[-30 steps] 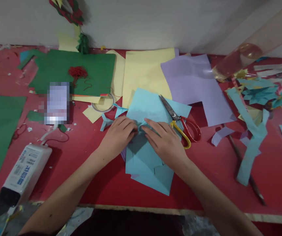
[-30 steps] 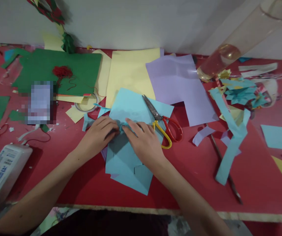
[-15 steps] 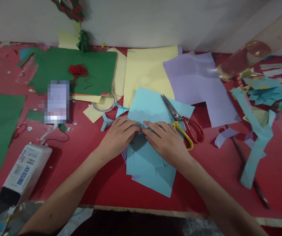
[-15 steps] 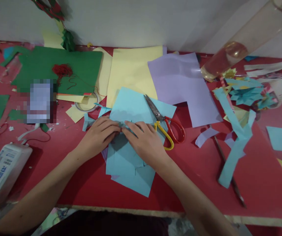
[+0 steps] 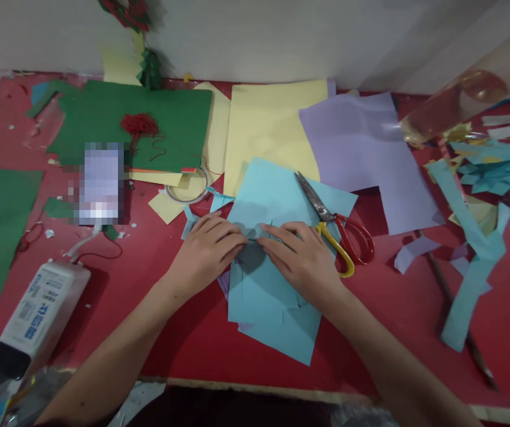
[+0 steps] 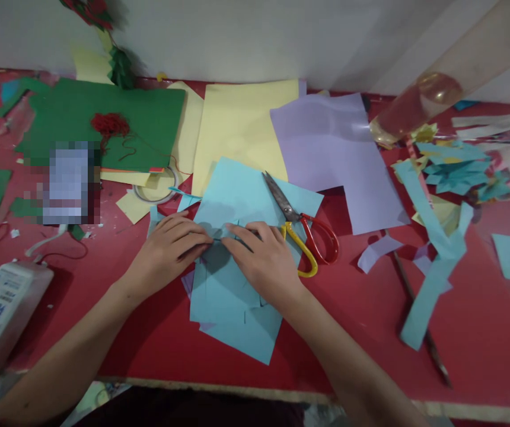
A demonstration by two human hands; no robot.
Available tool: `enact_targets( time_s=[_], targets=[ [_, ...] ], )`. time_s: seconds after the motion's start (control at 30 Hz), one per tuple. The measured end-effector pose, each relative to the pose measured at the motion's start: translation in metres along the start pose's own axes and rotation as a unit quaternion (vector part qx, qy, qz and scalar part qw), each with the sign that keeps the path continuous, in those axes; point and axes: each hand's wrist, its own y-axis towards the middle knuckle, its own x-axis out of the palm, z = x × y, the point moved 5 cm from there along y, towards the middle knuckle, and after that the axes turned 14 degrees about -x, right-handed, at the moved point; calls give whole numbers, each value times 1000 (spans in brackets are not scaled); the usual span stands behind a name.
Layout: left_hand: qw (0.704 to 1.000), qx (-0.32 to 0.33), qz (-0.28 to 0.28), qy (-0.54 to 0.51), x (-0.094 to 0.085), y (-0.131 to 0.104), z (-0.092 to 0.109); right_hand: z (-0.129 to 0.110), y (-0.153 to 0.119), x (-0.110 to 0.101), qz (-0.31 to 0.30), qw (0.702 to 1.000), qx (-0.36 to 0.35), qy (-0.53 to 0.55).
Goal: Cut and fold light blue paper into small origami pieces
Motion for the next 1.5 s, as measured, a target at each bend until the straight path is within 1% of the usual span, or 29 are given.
enact_targets(
  time_s=[0.17, 0.3, 0.43, 0.53, 0.87, 1.0, 1.1, 1.2, 1.3, 1.5],
  targets=[
    [1000, -29, 2, 4, 7, 2, 3, 2, 4, 1, 33, 997, 44, 54],
    [998, -61, 0, 9, 11, 4, 8, 5, 8, 1, 40, 989, 89, 111],
    [995, -90, 24, 33, 11, 5, 13, 6, 10, 1, 41, 981, 124, 146],
    [992, -106, 40, 52, 11, 4, 14, 7, 11, 2, 41, 977, 137, 156],
    [987, -122, 59, 89, 13, 2, 14, 6, 11, 5, 30, 977, 137, 164],
    [989, -129, 55, 54, 13, 2, 11, 6, 11, 5, 36, 976, 134, 165],
    [991, -123, 54, 8, 12, 0, 9, 6, 9, 6, 41, 977, 129, 168],
    [992, -116, 43, -15, 13, -2, 8, 6, 7, 6, 53, 978, 119, 164],
    [992, -120, 36, -16, 14, -2, 9, 6, 4, 5, 57, 978, 116, 161],
    [989, -140, 46, 8, 15, 0, 11, 6, 6, 6, 50, 979, 121, 153]
  ],
)
